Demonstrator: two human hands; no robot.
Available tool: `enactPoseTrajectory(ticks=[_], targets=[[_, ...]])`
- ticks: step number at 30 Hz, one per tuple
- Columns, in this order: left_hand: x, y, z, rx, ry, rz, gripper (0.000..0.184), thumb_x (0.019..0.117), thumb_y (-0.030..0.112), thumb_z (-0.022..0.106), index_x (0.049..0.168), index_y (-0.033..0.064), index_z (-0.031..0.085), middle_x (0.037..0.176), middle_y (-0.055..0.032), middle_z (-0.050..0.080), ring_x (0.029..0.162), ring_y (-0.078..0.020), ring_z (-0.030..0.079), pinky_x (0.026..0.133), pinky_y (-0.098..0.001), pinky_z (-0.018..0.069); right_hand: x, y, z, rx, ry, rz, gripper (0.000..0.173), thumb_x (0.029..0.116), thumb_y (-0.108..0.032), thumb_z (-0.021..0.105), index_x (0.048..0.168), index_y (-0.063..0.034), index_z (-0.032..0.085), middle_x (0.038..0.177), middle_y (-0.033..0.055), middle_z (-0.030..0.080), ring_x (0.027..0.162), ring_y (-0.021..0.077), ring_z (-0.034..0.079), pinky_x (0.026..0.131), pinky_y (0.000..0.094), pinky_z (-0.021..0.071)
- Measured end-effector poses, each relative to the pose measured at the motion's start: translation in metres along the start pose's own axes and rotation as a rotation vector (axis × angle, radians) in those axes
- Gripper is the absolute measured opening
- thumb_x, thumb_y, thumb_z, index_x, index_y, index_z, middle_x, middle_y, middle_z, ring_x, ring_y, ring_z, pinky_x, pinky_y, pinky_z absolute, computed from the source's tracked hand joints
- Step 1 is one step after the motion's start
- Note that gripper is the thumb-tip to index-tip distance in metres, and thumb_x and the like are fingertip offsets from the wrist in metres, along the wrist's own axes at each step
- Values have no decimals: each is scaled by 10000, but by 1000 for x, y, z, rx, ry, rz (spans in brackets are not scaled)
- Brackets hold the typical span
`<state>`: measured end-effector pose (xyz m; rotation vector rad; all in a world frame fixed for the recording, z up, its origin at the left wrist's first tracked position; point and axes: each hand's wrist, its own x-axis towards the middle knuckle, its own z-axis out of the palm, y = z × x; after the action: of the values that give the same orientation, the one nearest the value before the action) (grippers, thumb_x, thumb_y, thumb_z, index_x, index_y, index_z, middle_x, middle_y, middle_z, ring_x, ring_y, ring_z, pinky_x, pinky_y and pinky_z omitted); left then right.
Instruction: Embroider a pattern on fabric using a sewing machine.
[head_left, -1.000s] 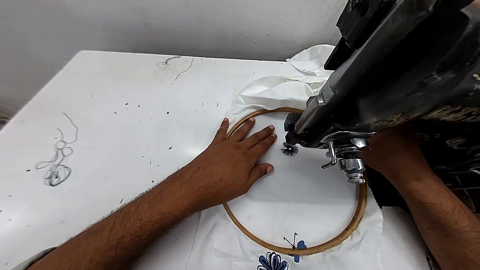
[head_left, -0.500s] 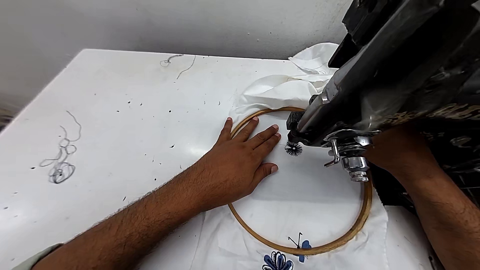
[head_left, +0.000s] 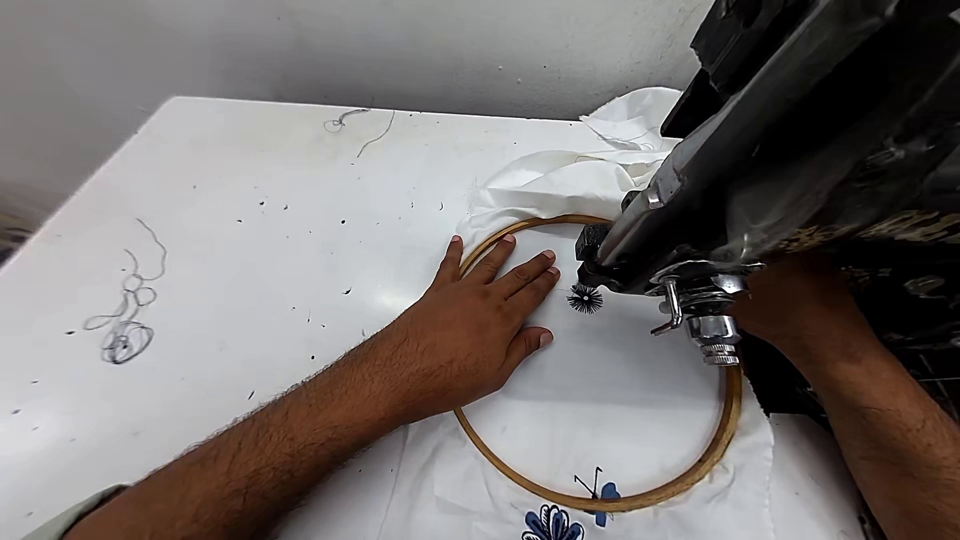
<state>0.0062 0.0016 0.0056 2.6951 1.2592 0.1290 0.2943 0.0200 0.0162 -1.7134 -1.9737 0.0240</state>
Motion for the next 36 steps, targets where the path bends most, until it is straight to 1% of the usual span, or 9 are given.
enactPoseTrajectory(ticks=[4,7,15,17,20,24,28,32,36], targets=[[2,1,3,-4,23,15,625,1081,530,271,1589,197,420,1669,42,343,1570,-295,237,1187,-744,139,1,3,0,-4,-6,3,290,927,-321,633,858,-40,634,785,103,594,734,204,570,656,467,432],[-1,-1,-1,-6,-6,-2,629,1080,534,267,1598,205,402,1677,45,326,1575,-286,224,1191,-739,145,-1,0,3,-6,21,28,360,937,-397,618,873,-43,622,809,109,594,765,212,576,667,469,432],[-4,-2,-5,4,-33,-28,626,1082,521,274,1605,197,387,1687,43,304,1576,-297,216,1180,-752,145,-6,-7,3,54,14,7,330,946,-325,627,959,3,651,886,148,630,850,223,608,745,462,463],[-2,0,-2,9,-6,-12,624,1082,518,271,1597,192,403,1679,35,322,1572,-302,230,1177,-755,145,-2,0,3,19,1,5,355,950,-380,615,913,-28,641,840,119,612,802,211,594,698,459,451],[0,2,2,3,13,6,620,1083,517,269,1593,194,412,1673,38,336,1571,-296,234,1186,-748,139,2,6,1,2,-28,21,306,926,-334,637,878,-32,646,804,126,614,755,247,594,656,512,440],[0,0,1,-10,7,3,625,1078,531,273,1592,204,414,1673,48,334,1572,-294,231,1186,-743,146,0,1,3,9,12,22,351,930,-375,630,898,-26,640,816,119,609,762,223,586,670,486,442],[-4,-4,-5,-4,-30,-22,625,1079,523,276,1599,199,401,1680,38,320,1573,-304,223,1173,-756,162,-6,-11,4,87,42,33,262,941,-316,625,924,-55,643,837,47,593,787,85,560,714,325,452],[-5,-3,-6,-1,-42,-30,625,1082,515,272,1605,194,387,1688,37,301,1577,-306,211,1175,-759,142,-5,-9,4,71,31,8,291,944,-322,630,921,-32,642,842,80,599,802,128,568,724,370,451],[-1,2,-1,-7,-11,-1,616,1083,507,279,1591,187,413,1676,36,329,1573,-302,227,1178,-757,137,0,-1,-1,27,-24,36,262,918,-314,645,837,-65,627,747,50,574,694,140,546,634,409,427]])
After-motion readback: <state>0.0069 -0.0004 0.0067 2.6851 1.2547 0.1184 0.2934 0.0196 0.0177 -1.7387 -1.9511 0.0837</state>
